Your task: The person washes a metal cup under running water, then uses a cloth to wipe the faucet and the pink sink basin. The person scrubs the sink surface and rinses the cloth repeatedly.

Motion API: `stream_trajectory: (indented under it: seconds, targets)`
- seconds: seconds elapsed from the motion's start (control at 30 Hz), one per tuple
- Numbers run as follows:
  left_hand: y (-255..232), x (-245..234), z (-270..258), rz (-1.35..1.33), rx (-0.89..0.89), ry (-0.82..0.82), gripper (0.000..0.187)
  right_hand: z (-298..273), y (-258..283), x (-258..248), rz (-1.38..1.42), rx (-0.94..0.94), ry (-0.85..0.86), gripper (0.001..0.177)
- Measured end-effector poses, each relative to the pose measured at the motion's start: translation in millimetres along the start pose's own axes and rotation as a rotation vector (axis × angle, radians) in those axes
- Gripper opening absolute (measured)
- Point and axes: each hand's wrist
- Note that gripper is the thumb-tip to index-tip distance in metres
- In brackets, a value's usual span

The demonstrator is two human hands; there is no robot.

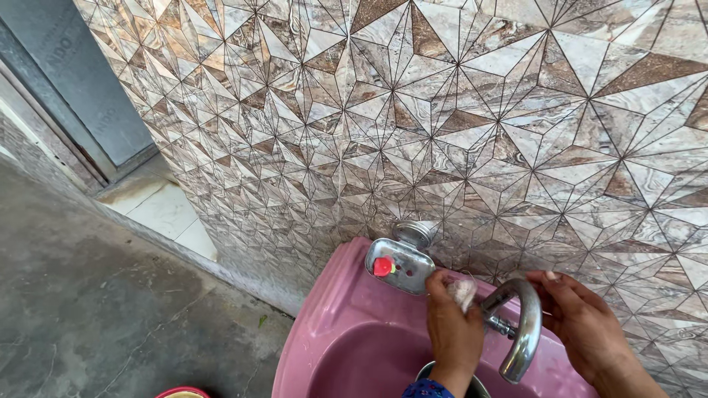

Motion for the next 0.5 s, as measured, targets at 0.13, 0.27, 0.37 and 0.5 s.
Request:
stream_trajectory:
  seconds: [0.13, 0.27, 0.37, 0.5]
  targets:
    - [0, 3, -10, 0.151, 0.227, 0.141, 0.077, 10, -9, -10, 0.004, 0.02, 0.011, 0.039]
    - [12, 0, -9, 0.402, 0.275, 0.266, 0.078, 17, -22, -20, -0.042, 0.025, 0.021, 0.038]
    - [20, -10, -8, 0.551, 0.074, 0.449, 0.078, 21, -35, -21, -0.02, 0.0, 0.067, 0.035]
    - [24, -29, -12, 0.499, 0.305, 0.314, 0.074, 29, -46, -21, -0.041, -0.013, 0.088, 0.033]
Point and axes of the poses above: each hand's wrist, its own z-axis towards the middle knuckle, its own x-axis out of the palm, y = z × x, and after that the axes turned 1 degree about z, right-handed
